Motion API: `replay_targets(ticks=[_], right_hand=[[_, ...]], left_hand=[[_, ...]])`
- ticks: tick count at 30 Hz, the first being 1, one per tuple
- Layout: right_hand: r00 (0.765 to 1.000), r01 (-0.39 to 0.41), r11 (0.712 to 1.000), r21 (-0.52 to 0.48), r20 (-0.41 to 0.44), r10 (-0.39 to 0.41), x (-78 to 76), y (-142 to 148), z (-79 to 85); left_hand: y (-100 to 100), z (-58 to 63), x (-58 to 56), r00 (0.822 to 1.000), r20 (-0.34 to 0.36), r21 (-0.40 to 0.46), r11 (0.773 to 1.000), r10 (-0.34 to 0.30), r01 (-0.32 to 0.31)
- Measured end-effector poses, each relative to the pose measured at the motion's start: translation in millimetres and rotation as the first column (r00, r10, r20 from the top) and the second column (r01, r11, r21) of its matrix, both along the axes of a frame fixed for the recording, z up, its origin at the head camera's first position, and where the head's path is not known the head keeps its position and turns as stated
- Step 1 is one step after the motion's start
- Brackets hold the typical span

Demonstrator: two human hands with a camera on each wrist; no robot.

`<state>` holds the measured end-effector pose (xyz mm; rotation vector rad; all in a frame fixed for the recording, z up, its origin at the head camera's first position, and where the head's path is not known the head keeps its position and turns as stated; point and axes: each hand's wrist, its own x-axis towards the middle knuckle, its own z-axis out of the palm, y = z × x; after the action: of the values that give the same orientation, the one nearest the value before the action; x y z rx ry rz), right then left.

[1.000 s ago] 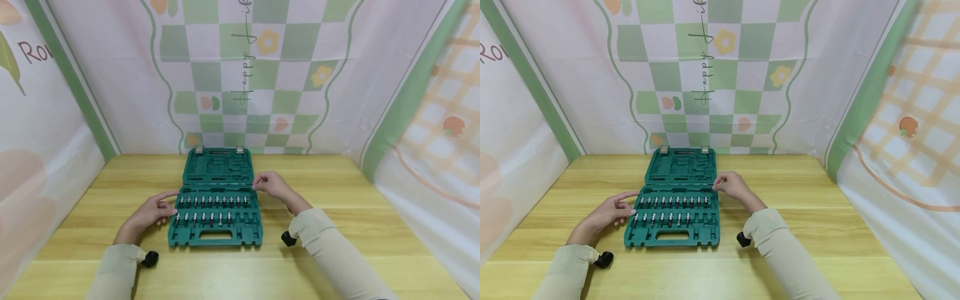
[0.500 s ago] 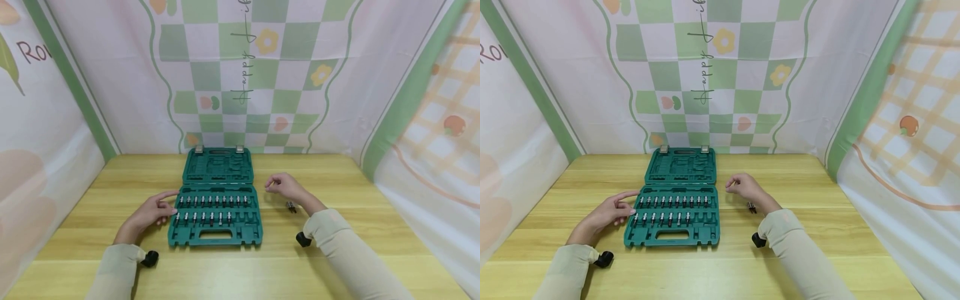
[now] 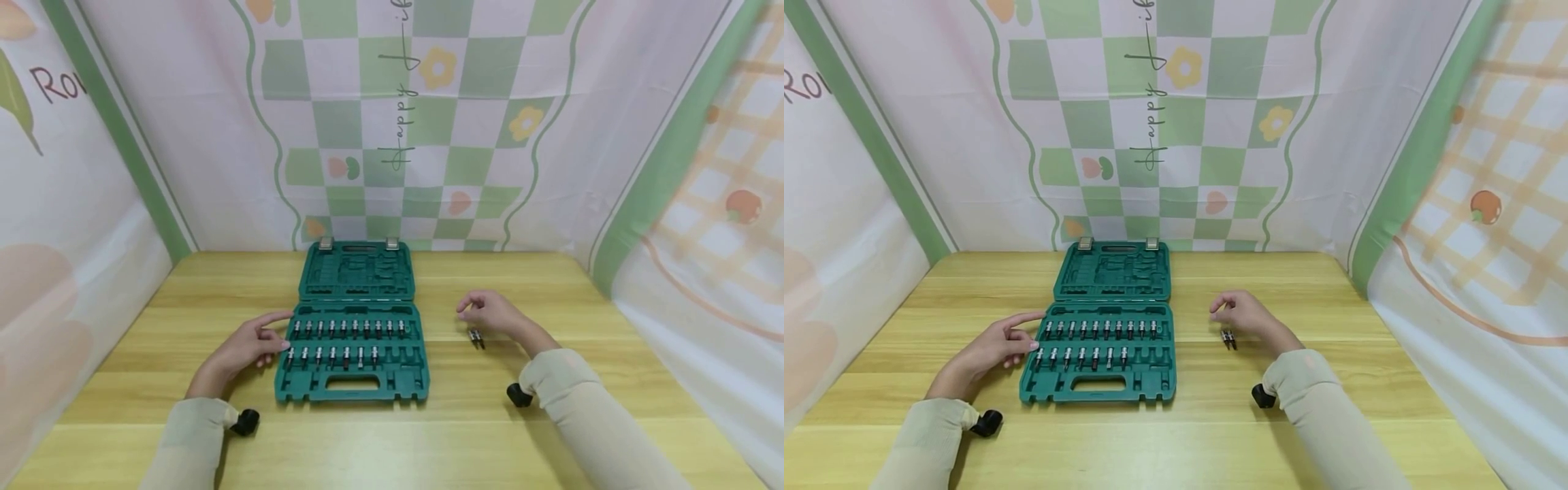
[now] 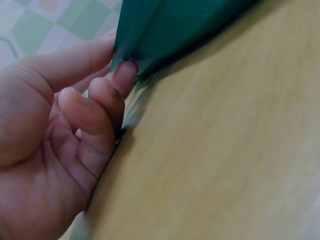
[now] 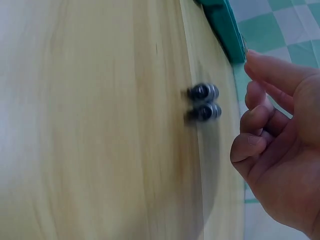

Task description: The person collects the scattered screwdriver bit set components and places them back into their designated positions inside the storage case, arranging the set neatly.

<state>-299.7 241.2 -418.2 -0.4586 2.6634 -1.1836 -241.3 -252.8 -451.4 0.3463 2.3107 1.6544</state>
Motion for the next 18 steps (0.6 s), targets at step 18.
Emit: replay_targets(ticks=[18], right_hand=[[0.990, -0.109, 0.992, -0.060, 0.078, 0.114, 18.1, 34, -0.4]], left_hand=[[0, 1.1, 0.8, 1.000, -0.004, 0.005, 1.000, -0.017, 0.017]])
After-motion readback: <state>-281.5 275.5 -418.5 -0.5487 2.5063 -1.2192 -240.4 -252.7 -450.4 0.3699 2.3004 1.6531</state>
